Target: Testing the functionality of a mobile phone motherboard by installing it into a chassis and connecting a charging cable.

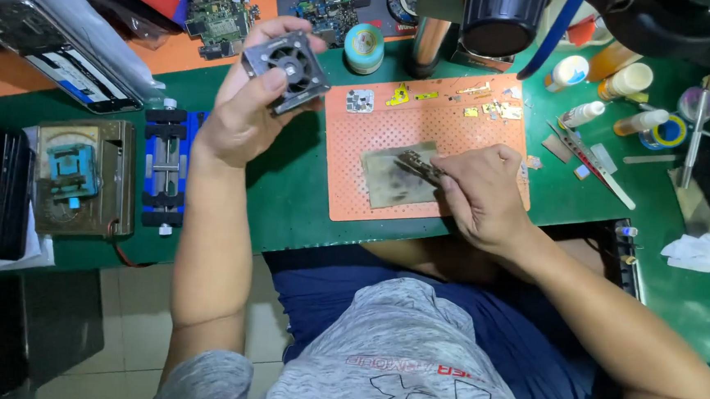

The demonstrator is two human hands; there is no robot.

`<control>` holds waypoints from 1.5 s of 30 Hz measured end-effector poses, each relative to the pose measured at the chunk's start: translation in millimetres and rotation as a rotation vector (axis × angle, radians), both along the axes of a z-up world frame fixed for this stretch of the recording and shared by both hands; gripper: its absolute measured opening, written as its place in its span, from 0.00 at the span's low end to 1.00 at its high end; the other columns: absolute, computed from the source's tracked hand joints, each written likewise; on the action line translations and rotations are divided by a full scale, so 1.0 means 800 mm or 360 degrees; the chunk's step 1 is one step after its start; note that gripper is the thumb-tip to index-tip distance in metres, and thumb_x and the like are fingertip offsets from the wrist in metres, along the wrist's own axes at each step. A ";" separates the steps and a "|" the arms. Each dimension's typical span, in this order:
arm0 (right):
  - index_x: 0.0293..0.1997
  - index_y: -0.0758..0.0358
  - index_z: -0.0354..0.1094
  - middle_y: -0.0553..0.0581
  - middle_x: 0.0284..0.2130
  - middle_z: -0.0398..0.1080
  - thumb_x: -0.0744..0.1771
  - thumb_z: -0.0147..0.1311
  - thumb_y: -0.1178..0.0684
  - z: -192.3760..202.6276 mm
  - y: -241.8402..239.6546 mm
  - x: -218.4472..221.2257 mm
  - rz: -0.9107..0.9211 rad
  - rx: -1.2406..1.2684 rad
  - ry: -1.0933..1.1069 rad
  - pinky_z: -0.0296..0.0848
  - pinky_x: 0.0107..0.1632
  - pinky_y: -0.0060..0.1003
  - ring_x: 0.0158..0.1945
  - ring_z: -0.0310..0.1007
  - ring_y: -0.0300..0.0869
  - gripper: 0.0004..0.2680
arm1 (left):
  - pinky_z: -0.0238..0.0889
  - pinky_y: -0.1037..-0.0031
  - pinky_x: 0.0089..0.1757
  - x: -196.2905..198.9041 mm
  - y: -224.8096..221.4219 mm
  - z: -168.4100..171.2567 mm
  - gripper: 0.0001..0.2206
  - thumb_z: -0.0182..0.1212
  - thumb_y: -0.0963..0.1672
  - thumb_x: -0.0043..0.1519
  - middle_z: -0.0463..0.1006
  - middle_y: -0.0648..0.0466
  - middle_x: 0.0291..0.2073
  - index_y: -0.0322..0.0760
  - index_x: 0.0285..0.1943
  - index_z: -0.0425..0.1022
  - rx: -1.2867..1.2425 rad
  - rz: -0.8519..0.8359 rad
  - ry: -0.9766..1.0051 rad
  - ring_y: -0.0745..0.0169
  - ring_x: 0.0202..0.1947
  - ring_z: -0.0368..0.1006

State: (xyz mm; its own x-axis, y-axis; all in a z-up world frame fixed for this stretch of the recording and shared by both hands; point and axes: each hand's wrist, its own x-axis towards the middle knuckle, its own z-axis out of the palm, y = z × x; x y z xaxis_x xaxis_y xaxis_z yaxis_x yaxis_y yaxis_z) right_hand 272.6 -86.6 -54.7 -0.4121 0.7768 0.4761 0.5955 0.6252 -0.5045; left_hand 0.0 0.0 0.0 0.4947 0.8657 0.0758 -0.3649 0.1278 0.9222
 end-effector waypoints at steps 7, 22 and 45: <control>0.41 0.59 0.64 0.47 0.29 0.65 0.65 0.41 0.56 -0.014 0.000 0.008 -0.0079 -0.0072 0.0033 0.45 0.43 0.39 0.33 0.62 0.41 0.06 | 0.54 0.68 0.43 -0.022 -0.051 0.038 0.21 0.55 0.42 0.49 0.65 0.44 0.43 0.35 0.52 0.60 0.0792 0.0590 0.1893 0.52 0.44 0.61; 0.40 0.66 0.67 0.56 0.31 0.70 0.64 0.48 0.59 0.053 -0.017 0.004 -0.0362 -0.0735 0.0595 0.65 0.39 0.24 0.35 0.69 0.36 0.05 | 0.57 0.60 0.38 -0.030 -0.068 0.007 0.21 0.53 0.40 0.55 0.69 0.43 0.42 0.34 0.58 0.60 0.0851 0.0577 0.2303 0.44 0.40 0.65; 0.42 0.72 0.58 0.72 0.40 0.63 0.62 0.48 0.65 0.060 -0.020 0.028 0.0330 0.0269 0.0380 0.73 0.46 0.49 0.42 0.70 0.55 0.08 | 0.66 0.72 0.51 0.112 -0.117 0.008 0.28 0.65 0.35 0.45 0.65 0.42 0.51 0.31 0.56 0.58 0.0271 0.0291 0.0206 0.60 0.49 0.67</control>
State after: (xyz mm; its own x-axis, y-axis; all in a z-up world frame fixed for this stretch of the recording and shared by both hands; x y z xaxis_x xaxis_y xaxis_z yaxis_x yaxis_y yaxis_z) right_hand 295.0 -103.0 -6.4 -0.4145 0.5901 0.6928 0.3247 0.8071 -0.4932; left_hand 89.5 -93.9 6.1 0.3467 0.9217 0.1740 -0.2453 -0.0900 0.9653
